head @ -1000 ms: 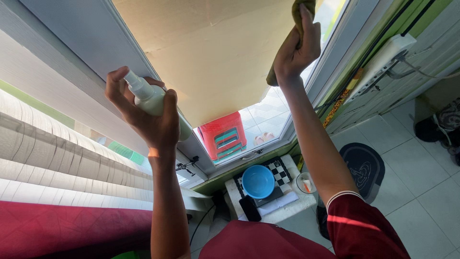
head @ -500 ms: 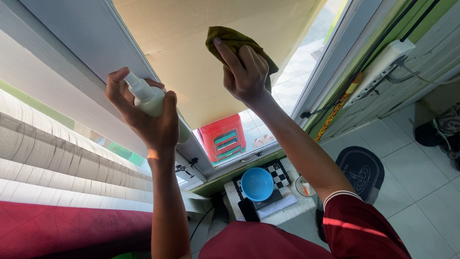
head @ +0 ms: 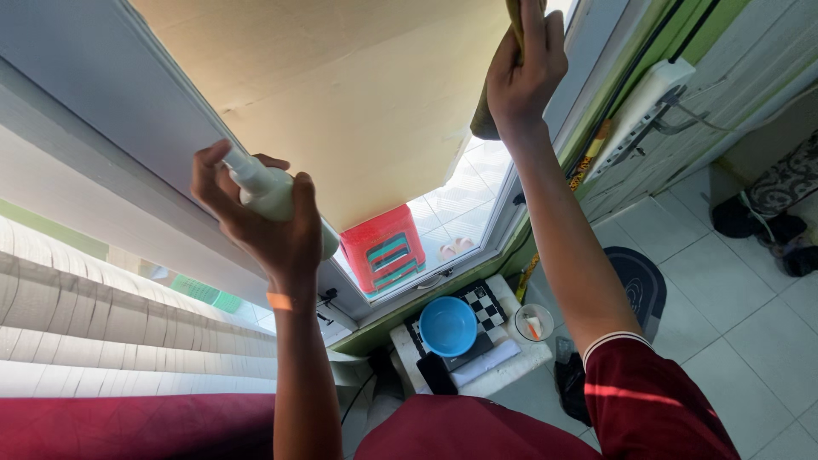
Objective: The person wipes a window pane using a cleaning cloth while holding a spray bottle in the other hand.
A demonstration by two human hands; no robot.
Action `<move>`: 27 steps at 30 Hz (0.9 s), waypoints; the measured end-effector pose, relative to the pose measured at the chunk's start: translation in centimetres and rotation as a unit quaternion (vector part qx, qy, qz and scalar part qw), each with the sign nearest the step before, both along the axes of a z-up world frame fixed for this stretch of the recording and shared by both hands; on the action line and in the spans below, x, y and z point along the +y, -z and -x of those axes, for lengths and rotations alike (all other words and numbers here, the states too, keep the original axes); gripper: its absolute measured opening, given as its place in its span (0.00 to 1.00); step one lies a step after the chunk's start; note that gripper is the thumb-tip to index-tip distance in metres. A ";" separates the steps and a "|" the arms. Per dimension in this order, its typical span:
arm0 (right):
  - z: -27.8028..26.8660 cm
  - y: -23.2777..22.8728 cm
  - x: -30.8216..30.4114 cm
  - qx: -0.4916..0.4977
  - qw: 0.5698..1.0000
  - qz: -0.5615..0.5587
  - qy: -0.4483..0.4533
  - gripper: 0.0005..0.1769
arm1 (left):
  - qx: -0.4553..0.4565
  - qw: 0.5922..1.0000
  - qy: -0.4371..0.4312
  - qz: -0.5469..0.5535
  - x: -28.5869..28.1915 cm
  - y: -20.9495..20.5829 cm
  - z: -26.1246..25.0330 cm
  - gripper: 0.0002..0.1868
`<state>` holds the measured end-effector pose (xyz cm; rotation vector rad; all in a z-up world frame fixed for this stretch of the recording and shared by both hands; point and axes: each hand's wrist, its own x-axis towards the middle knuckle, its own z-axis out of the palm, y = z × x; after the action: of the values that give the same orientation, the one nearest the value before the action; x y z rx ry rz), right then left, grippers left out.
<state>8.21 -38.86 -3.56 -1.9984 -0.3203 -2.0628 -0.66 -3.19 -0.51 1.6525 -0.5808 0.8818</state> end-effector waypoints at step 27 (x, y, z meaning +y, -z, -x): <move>0.3 4.3 -1.0 0.057 0.955 -0.284 -0.055 0.21 | 0.119 0.981 0.138 -0.073 -9.5 2.0 -1.1 0.35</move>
<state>7.89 -39.86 -7.87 -1.6865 0.1694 -1.7059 0.43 -12.66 -2.49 1.7269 -0.7012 0.4409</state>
